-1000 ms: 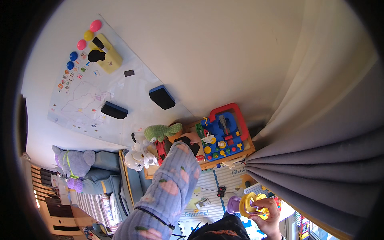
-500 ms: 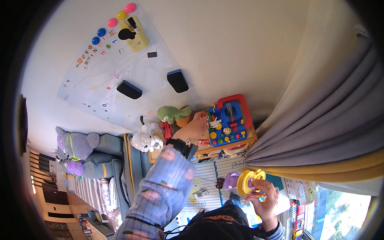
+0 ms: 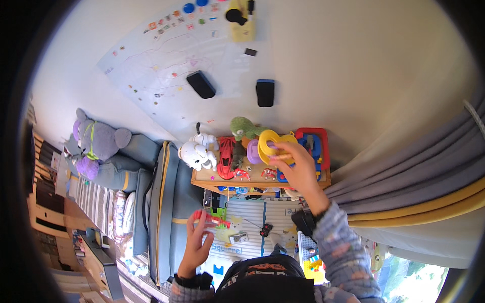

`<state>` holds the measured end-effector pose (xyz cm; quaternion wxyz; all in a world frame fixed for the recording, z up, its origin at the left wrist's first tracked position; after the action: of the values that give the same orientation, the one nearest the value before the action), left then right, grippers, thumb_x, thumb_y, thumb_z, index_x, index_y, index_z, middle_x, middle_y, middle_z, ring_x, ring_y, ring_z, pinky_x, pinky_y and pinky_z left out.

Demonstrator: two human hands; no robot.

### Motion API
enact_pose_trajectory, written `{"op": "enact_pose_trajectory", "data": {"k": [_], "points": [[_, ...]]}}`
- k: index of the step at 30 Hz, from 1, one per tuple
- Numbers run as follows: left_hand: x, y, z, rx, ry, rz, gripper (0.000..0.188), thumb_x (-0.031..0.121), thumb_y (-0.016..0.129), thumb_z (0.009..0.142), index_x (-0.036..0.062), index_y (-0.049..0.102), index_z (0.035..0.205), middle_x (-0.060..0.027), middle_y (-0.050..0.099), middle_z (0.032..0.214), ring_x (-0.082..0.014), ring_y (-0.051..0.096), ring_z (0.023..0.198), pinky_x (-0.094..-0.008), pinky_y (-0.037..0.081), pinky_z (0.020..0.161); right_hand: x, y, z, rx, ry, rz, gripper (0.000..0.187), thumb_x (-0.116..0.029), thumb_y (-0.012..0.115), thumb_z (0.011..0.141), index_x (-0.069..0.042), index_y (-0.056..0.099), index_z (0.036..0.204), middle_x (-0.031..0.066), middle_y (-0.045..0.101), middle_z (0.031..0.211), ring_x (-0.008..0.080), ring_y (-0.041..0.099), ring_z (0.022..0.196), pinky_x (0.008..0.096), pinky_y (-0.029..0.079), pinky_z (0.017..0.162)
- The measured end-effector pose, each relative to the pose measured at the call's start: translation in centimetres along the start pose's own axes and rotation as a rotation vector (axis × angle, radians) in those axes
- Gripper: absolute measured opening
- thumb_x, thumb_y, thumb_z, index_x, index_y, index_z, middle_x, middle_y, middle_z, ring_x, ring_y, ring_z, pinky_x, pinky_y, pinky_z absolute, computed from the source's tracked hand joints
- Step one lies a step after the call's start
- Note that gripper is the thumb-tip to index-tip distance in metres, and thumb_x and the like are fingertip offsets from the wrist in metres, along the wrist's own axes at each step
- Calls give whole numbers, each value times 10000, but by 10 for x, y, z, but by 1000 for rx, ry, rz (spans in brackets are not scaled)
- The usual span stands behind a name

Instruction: The person organizes toys in a child's play area. They pick up toy cars and place them on the windowsill, then handle a plastic toy and a small red toy, placing them on a shelf. The person also picks up a card from the floor and places it on a small table.

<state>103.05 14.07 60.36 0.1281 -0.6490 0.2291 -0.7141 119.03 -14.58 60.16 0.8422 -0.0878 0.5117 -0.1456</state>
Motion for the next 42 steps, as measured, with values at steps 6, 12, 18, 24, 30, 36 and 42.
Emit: {"op": "enact_pose_trajectory", "data": {"k": [6,12,18,24,30,36,42], "points": [[-36,-12,-83,135,-281,-78,622,-78,516,846,16,333,1433,-155,276,1388,-229,571,1085,-307,474,871,75,88,30,-266,120,-42,347,-138,757,759,-33,635,1066,116,671,988,215,678,856,303,530,744],[-45,-26,-112,266,-353,-51,597,-61,483,857,30,347,1431,-143,293,1382,-217,575,1085,-294,469,852,120,122,26,-370,87,-195,347,-146,764,749,-29,644,1053,127,680,952,202,675,809,291,525,712],[-48,-28,-125,324,-392,-26,579,-62,489,861,27,365,1420,-153,306,1374,-223,581,1076,-302,474,854,128,139,25,-477,34,-327,357,-228,766,742,-51,651,1029,141,676,886,261,664,771,332,517,689],[-49,-26,-127,340,-390,-60,567,-59,488,868,25,372,1416,-154,306,1380,-218,584,1066,-299,472,859,137,154,35,-586,31,-421,364,-270,755,734,-65,638,1011,149,674,874,312,653,804,379,511,696],[-48,-22,-129,343,-387,-65,560,-63,484,868,23,382,1412,-156,315,1376,-213,591,1052,-295,472,861,135,168,30,-733,-99,-632,356,-319,696,768,-81,594,1013,147,681,846,337,649,799,430,504,685],[-51,-21,-136,358,-414,-73,556,-62,481,869,21,388,1410,-145,317,1374,-208,587,1049,-287,471,855,132,164,31,-795,-80,-537,334,-308,689,763,-81,591,989,138,682,836,331,645,807,433,499,697],[-53,-18,-133,359,-415,-92,548,-56,476,875,17,386,1410,-134,311,1378,-203,581,1047,-279,473,844,147,176,33,-857,-177,-581,295,-269,666,771,-54,587,958,155,672,835,357,644,789,453,502,703]]}}
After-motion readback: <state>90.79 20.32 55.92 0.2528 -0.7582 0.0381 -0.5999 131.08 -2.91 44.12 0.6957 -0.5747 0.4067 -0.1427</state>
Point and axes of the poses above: each hand's wrist, its own z-axis towards the middle knuckle, its own y-axis out of the palm, x = y × z, the point moved 7 cm from there along z, towards the middle knuckle
